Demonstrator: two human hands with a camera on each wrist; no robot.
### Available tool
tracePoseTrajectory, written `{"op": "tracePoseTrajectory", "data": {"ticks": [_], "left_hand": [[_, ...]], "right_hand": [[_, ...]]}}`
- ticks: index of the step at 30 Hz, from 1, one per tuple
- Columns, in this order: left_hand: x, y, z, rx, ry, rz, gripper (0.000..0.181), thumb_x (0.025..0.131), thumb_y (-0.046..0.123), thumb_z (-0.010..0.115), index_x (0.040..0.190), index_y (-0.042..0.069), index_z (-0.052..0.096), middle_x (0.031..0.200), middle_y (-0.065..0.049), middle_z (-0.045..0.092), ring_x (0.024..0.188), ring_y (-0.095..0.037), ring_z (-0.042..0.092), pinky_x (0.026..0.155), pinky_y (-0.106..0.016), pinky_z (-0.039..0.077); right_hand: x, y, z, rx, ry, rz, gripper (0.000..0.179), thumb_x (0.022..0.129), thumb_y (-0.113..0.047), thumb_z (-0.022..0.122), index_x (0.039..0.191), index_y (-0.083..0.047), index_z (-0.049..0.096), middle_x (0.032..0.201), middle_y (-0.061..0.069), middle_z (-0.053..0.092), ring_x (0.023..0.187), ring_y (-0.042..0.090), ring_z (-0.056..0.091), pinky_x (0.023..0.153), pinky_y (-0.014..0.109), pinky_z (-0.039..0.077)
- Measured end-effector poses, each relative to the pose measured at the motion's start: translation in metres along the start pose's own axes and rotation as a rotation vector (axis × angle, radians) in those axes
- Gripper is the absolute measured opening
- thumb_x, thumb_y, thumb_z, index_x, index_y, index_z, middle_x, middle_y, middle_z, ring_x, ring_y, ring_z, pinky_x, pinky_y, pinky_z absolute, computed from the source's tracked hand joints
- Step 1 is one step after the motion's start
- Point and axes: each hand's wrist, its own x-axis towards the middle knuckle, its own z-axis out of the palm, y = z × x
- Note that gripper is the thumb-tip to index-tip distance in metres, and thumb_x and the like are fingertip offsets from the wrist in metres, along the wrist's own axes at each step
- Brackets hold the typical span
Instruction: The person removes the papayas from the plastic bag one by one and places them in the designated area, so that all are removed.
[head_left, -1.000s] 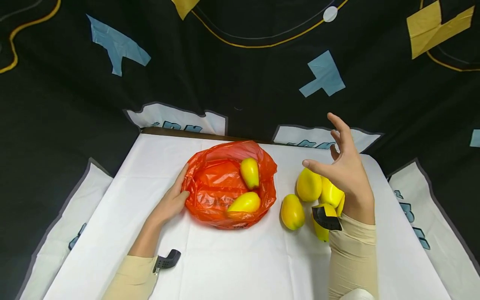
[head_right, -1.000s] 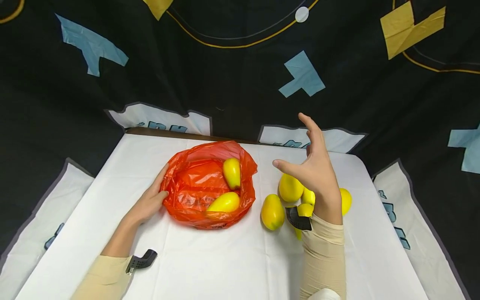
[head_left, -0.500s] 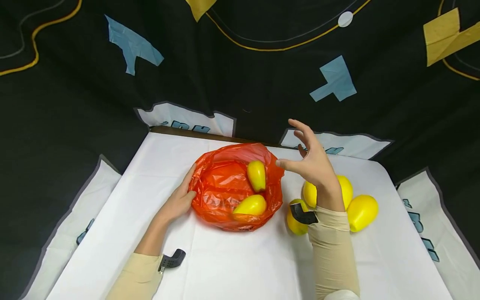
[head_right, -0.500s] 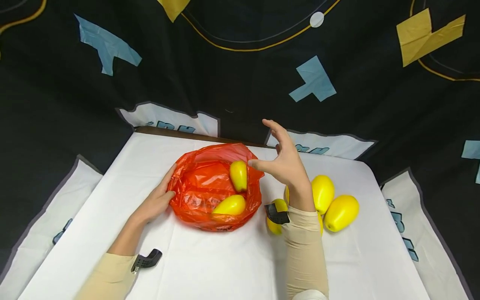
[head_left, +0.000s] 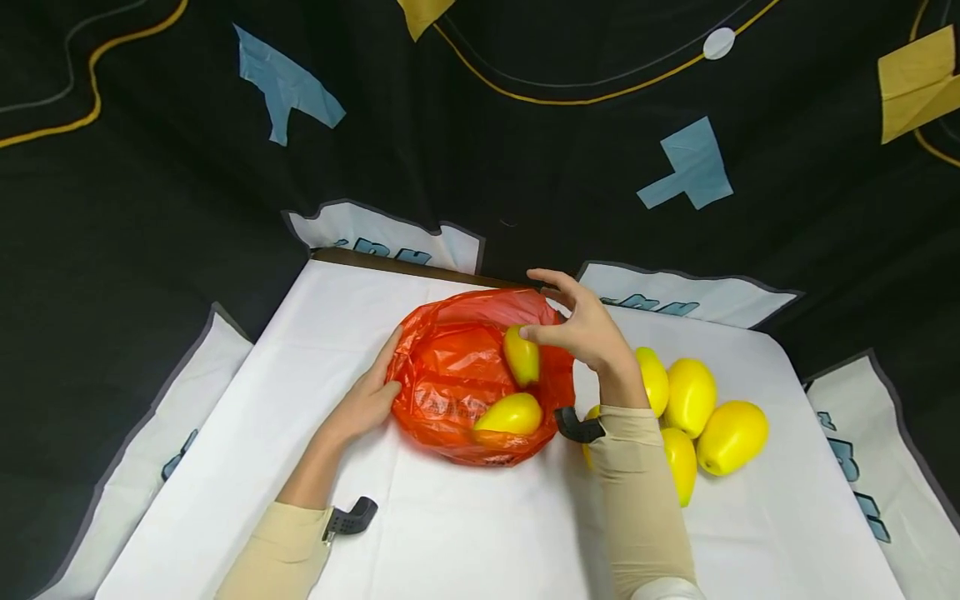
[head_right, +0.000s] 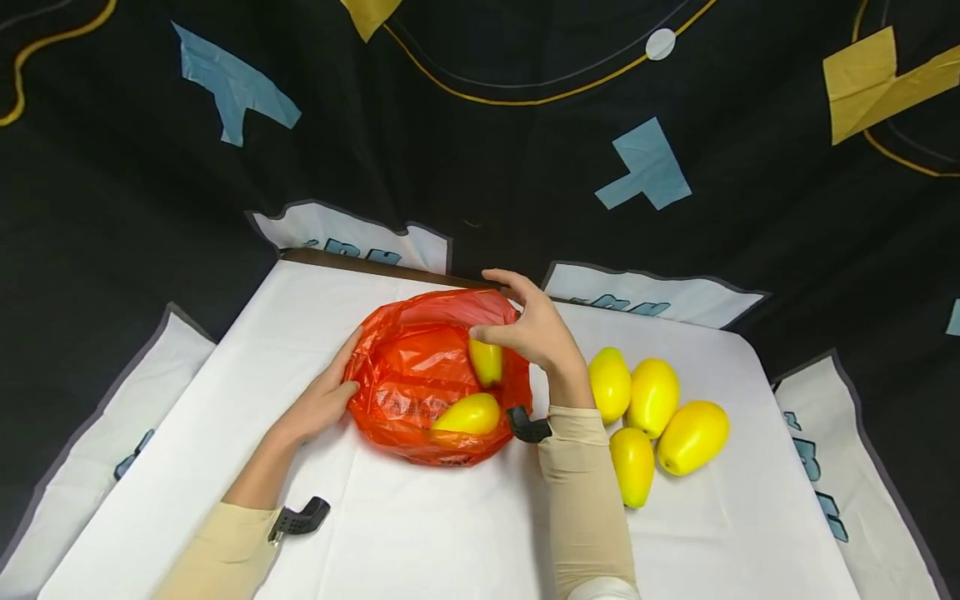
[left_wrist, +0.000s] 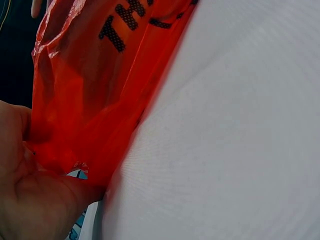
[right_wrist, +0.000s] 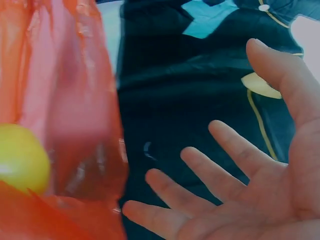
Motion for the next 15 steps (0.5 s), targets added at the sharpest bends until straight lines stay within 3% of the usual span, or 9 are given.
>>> {"op": "tracePoseTrajectory", "data": {"ticks": [3,9,15], "left_hand": [[0.001,-0.001,0.001,-0.014,0.004,0.01,0.083,0.093,-0.001,0.039,0.157,0.038,0.003,0.162,0.012,0.006,0.147,-0.02,0.007,0.116,-0.055,0.011],[0.0,0.0,0.001,-0.027,-0.001,0.002,0.082,0.094,-0.003,0.039,0.157,0.036,0.003,0.162,0.011,0.006,0.147,-0.019,0.008,0.116,-0.052,0.011],[-0.01,0.027,-0.006,-0.027,-0.007,-0.009,0.079,0.094,-0.006,0.04,0.158,0.022,0.005,0.163,-0.001,0.007,0.146,-0.024,0.008,0.117,-0.051,0.01]], "right_hand": [[0.006,0.01,0.006,0.002,-0.036,0.06,0.073,0.072,-0.023,0.085,0.137,-0.023,0.053,0.14,0.009,0.049,0.127,0.034,0.043,0.091,0.049,0.051],[0.015,0.029,0.016,-0.027,-0.055,0.171,0.074,0.07,-0.027,0.085,0.136,-0.018,0.055,0.137,0.015,0.051,0.126,0.04,0.042,0.094,0.053,0.048],[0.025,0.042,0.027,-0.083,-0.092,0.244,0.073,0.068,-0.029,0.085,0.134,-0.021,0.057,0.134,0.011,0.053,0.121,0.036,0.045,0.095,0.052,0.046]]}}
